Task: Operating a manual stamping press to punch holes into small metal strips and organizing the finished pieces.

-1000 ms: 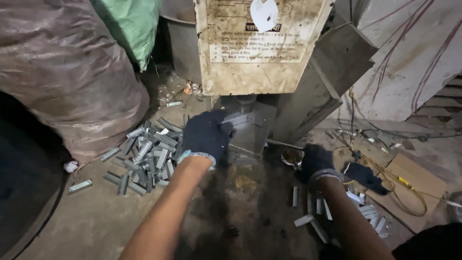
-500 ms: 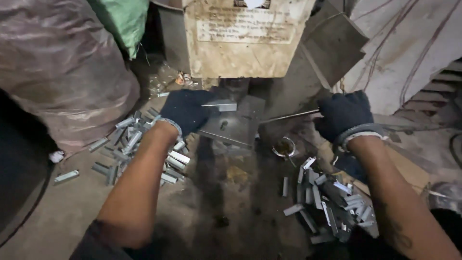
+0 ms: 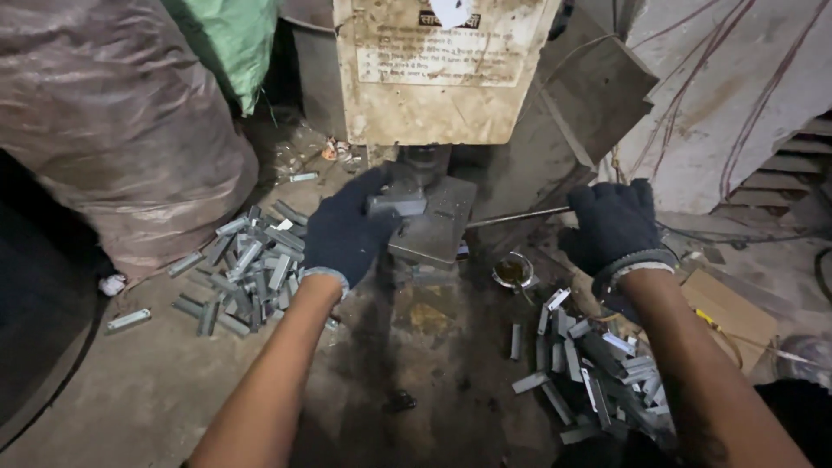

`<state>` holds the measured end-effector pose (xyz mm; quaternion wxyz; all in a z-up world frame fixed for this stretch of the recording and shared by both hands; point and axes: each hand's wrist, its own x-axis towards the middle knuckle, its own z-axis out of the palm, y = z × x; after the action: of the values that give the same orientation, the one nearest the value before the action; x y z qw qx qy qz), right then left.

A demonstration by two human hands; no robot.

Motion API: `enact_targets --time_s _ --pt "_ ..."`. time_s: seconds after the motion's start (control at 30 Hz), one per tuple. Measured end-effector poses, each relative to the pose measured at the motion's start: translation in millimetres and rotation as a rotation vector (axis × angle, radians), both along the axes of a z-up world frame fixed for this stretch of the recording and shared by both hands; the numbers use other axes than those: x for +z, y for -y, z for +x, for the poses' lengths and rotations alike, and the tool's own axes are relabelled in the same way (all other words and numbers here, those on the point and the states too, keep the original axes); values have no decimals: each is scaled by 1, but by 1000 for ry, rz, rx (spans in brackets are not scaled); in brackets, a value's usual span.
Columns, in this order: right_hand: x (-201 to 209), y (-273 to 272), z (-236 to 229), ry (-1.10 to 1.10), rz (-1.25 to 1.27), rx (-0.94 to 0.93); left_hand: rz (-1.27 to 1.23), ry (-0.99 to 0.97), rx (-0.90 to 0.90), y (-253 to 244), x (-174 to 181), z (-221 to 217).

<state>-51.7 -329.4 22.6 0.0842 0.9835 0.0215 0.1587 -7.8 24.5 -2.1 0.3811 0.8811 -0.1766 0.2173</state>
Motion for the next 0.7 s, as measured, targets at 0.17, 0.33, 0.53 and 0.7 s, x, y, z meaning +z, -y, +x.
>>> enact_targets --time_s 0.17,0.33,0.53,0.7 --pt "-9 10 4 51 1 61 -774 -286 -145 -10 3 5" --pt "-6 4 3 44 -10 87 71 -7 68 21 9 10" --pt "-5 -6 3 8 -36 40 250 -47 175 40 12 6" --pt "-43 -3 16 -106 -98 -90 234 -35 169 37 17 8"
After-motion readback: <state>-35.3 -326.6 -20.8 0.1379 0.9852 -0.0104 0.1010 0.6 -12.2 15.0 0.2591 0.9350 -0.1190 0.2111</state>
